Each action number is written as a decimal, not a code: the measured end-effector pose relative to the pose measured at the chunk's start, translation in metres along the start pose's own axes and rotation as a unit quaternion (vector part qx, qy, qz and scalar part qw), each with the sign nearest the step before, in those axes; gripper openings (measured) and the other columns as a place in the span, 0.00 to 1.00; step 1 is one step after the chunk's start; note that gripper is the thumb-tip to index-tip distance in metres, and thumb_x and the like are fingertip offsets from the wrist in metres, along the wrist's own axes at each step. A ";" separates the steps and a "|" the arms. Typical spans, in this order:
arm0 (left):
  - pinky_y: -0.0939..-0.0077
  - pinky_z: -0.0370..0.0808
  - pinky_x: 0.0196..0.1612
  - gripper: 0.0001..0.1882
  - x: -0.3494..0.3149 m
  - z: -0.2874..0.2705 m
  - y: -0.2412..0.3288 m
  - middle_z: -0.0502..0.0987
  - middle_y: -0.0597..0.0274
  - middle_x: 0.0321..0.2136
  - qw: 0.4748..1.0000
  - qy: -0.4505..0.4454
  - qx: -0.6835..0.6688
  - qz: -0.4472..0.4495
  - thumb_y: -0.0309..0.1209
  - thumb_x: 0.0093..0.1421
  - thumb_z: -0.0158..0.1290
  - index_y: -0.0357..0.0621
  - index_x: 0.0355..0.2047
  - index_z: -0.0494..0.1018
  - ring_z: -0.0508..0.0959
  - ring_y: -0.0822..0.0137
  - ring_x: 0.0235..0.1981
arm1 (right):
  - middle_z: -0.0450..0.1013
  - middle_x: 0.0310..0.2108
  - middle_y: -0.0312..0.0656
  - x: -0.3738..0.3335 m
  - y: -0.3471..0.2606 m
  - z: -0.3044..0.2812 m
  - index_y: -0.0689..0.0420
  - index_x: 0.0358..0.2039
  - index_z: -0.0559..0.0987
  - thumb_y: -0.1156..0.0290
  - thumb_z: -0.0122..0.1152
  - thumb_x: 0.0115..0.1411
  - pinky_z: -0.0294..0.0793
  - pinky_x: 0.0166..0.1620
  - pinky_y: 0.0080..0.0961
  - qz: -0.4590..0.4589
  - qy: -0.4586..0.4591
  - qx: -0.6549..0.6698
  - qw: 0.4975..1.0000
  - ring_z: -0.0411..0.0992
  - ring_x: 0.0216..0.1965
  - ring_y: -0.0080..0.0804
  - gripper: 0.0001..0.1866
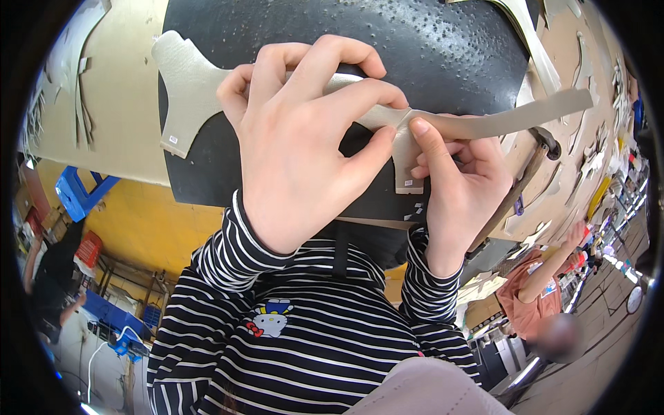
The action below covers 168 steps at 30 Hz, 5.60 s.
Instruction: The person repeatedly smooths the edges of light-colored leather pieces using a metal file on a black work surface. They pick up each piece, file its edges, and place it back on the table, continuing this process throughout the clip.
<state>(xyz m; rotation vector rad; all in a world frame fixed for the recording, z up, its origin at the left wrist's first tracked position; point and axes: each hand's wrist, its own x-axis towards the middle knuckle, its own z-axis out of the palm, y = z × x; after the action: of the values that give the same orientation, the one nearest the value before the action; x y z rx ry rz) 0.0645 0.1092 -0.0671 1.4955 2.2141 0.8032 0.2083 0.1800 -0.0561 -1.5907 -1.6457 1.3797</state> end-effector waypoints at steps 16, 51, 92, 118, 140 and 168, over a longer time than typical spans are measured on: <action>0.65 0.51 0.57 0.11 0.001 0.001 -0.003 0.75 0.80 0.46 1.000 0.001 -0.006 0.010 0.35 0.47 0.67 0.60 0.34 0.85 0.68 0.71 0.49 | 0.69 0.27 0.35 0.005 0.003 0.004 0.69 0.25 0.79 0.79 0.73 0.54 0.66 0.22 0.13 -0.010 0.015 -0.018 1.000 0.68 0.20 0.14 0.09; 0.75 0.76 0.42 0.13 -0.012 -0.001 -0.033 0.79 0.57 0.34 0.946 0.148 -0.287 0.036 0.18 0.60 0.55 0.37 0.46 0.78 0.80 0.65 0.35 | 0.78 0.43 0.55 -0.062 0.003 -0.084 0.62 0.65 0.66 0.77 0.47 0.70 0.77 0.38 0.36 -0.224 0.167 0.021 0.960 0.79 0.37 0.44 0.23; 0.44 0.54 0.69 0.13 -0.013 0.009 -0.029 0.74 0.56 0.53 0.985 0.108 -0.033 0.127 0.26 0.59 0.59 0.43 0.44 0.74 0.67 0.48 0.64 | 0.74 0.26 0.52 -0.037 0.031 -0.068 0.52 0.66 0.69 0.74 0.49 0.70 0.67 0.30 0.26 -0.244 0.045 -0.197 0.948 0.66 0.22 0.29 0.24; 0.66 0.63 0.65 0.23 0.113 0.022 -0.041 0.73 0.50 0.59 0.972 0.126 -0.070 0.185 0.28 0.65 0.55 0.35 0.60 0.70 0.71 0.56 0.61 | 0.67 0.56 0.51 -0.081 0.136 -0.239 0.56 0.53 0.79 0.73 0.63 0.59 0.65 0.61 0.39 -0.142 0.377 -0.216 0.890 0.66 0.56 0.49 0.20; 0.70 0.64 0.64 0.17 0.108 0.005 -0.117 0.76 0.53 0.55 0.986 0.072 -0.119 0.088 0.26 0.67 0.53 0.33 0.54 0.74 0.73 0.62 0.57 | 0.69 0.59 0.54 -0.244 0.291 -0.375 0.58 0.65 0.64 0.47 0.80 0.38 0.57 0.64 0.50 0.423 0.336 -0.209 0.815 0.62 0.63 0.53 0.56; 0.78 0.73 0.51 0.12 -0.046 0.009 0.080 0.81 0.59 0.45 0.906 -0.152 -0.393 0.033 0.26 0.67 0.54 0.38 0.49 0.79 0.77 0.71 0.46 | 0.80 0.41 0.42 -0.150 0.054 -0.231 0.63 0.50 0.72 0.85 0.68 0.53 0.76 0.45 0.20 -0.022 0.159 0.196 0.967 0.78 0.40 0.24 0.24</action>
<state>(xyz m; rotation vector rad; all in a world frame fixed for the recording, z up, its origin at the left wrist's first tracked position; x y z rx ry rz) 0.1455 0.0912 -0.0252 1.1688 1.3517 1.1975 0.4648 0.1080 0.0316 -1.4409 -1.1326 1.2527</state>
